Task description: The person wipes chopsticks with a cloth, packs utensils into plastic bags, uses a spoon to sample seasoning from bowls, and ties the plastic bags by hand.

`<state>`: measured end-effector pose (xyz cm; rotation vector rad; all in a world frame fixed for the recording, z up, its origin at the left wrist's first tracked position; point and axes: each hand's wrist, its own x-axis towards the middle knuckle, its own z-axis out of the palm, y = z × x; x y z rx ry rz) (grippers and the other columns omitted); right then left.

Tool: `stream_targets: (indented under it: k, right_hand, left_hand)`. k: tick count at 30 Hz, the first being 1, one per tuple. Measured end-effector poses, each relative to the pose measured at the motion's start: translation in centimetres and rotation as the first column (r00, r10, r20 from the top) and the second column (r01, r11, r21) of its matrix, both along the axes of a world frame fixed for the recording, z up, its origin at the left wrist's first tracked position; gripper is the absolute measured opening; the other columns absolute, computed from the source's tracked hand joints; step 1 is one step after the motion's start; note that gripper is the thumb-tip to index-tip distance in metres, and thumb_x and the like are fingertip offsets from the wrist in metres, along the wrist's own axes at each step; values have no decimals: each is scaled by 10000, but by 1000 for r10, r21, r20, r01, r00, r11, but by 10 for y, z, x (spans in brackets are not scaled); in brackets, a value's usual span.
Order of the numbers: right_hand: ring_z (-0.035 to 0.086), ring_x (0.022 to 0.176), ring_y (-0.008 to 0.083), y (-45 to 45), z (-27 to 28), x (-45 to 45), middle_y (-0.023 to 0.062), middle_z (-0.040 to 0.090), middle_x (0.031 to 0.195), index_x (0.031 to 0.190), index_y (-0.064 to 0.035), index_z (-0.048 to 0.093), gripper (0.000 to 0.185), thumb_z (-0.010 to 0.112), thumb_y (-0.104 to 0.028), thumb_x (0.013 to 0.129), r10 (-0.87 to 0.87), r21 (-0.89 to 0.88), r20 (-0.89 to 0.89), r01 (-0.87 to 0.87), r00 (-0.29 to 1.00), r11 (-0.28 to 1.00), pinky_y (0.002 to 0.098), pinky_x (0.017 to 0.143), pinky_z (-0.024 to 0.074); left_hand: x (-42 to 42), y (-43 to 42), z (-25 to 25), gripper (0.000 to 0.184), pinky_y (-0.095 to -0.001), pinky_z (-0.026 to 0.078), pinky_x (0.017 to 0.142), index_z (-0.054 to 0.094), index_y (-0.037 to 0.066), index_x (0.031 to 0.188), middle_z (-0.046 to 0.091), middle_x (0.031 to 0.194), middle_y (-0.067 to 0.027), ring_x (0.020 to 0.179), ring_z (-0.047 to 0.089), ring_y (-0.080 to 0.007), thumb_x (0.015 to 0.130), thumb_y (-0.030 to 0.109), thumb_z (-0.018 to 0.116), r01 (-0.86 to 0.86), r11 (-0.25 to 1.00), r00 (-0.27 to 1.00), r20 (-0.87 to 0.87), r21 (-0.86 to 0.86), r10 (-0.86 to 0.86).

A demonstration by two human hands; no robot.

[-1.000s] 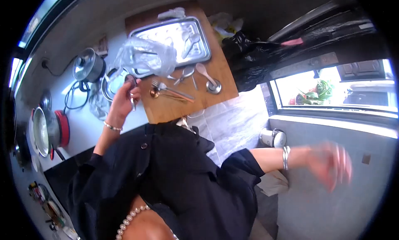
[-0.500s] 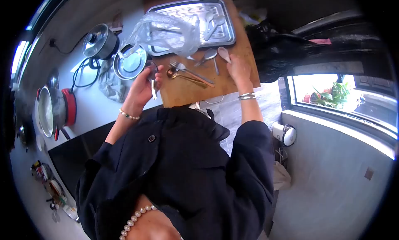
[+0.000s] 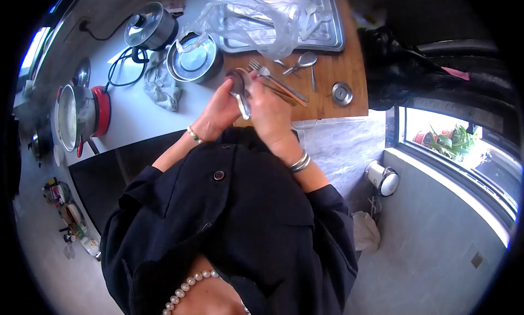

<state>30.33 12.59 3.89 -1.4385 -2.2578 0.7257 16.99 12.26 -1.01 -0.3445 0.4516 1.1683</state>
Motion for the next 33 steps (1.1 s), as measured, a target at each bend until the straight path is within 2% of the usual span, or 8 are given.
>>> stream_targets:
  k: [2, 4, 6, 8, 13, 20, 26, 33]
  right_hand:
    - [592, 729, 332, -11, -7, -12, 148, 600, 822, 1061, -48, 481, 285, 554, -107, 792, 72, -45, 138, -66, 988, 997, 408, 576, 465]
    - [593, 738, 320, -8, -6, -4, 143, 608, 821, 1029, -31, 554, 242, 553, -135, 810, 137, -101, -98, -147, 986, 984, 388, 609, 464]
    - [592, 740, 314, 9, -10, 15, 139, 613, 823, 984, -27, 601, 212, 560, -150, 817, 141, -167, -402, -223, 905, 960, 376, 632, 461]
    - [588, 745, 310, 24, -28, 26, 139, 608, 802, 896, -34, 637, 156, 567, -149, 819, -81, 15, -127, 84, 989, 996, 371, 638, 451]
    - [572, 805, 326, 47, -58, 47, 127, 583, 912, 1044, -63, 580, 235, 539, -168, 837, -74, 85, 191, 59, 979, 995, 405, 657, 466]
    - [552, 859, 345, 65, -48, 39, 155, 560, 912, 1058, -46, 580, 427, 665, -320, 740, -62, 146, 242, 27, 968, 989, 405, 708, 457]
    - [533, 779, 314, 49, -49, 33, 142, 518, 818, 832, -23, 598, 370, 773, -223, 574, 97, 199, 302, -162, 948, 966, 418, 663, 439]
    - [562, 743, 320, 55, -57, 32, 134, 550, 784, 754, -33, 571, 253, 735, -176, 624, 89, 52, 338, -113, 937, 992, 420, 628, 446]
  left_hand:
    - [-4, -7, 0, 361, -398, 424, 933, 450, -16, 1146, 550, 1122, -144, 1085, 509, -269, 961, 249, 288, 28, 1000, 981, -192, -3, -28]
    - [-9, -13, 1, 399, -377, 388, 973, 434, -42, 1194, 524, 1181, -161, 1122, 486, -270, 959, 251, 300, 53, 999, 911, -410, -3, -49]
    - [-20, -15, -1, 341, -373, 450, 885, 459, -42, 1130, 549, 1088, -148, 1016, 536, -261, 948, 211, 324, -46, 996, 948, -319, -71, 21]
    - [-33, -17, -1, 285, -368, 512, 796, 485, -42, 1066, 573, 996, -134, 910, 587, -253, 936, 171, 347, -139, 979, 967, -231, -146, 103]
    - [-49, -21, -6, 274, -211, 404, 474, 482, -66, 1017, 556, 879, -82, 573, 417, -98, 935, 160, 352, -40, 984, 993, -115, -172, 20]
    - [-45, -24, 1, 252, -219, 413, 469, 438, -53, 1024, 565, 901, -90, 556, 431, -104, 940, 157, 325, -53, 976, 978, -207, -211, 8]
    - [-49, -28, 0, 260, -231, 414, 468, 432, -44, 1011, 571, 905, -93, 551, 435, -113, 941, 163, 291, -59, 968, 986, -166, -246, 18]
    - [-48, -28, -2, 259, -231, 413, 495, 383, -53, 1067, 539, 974, -100, 594, 419, -121, 945, 149, 278, -48, 972, 982, -191, -230, 3]
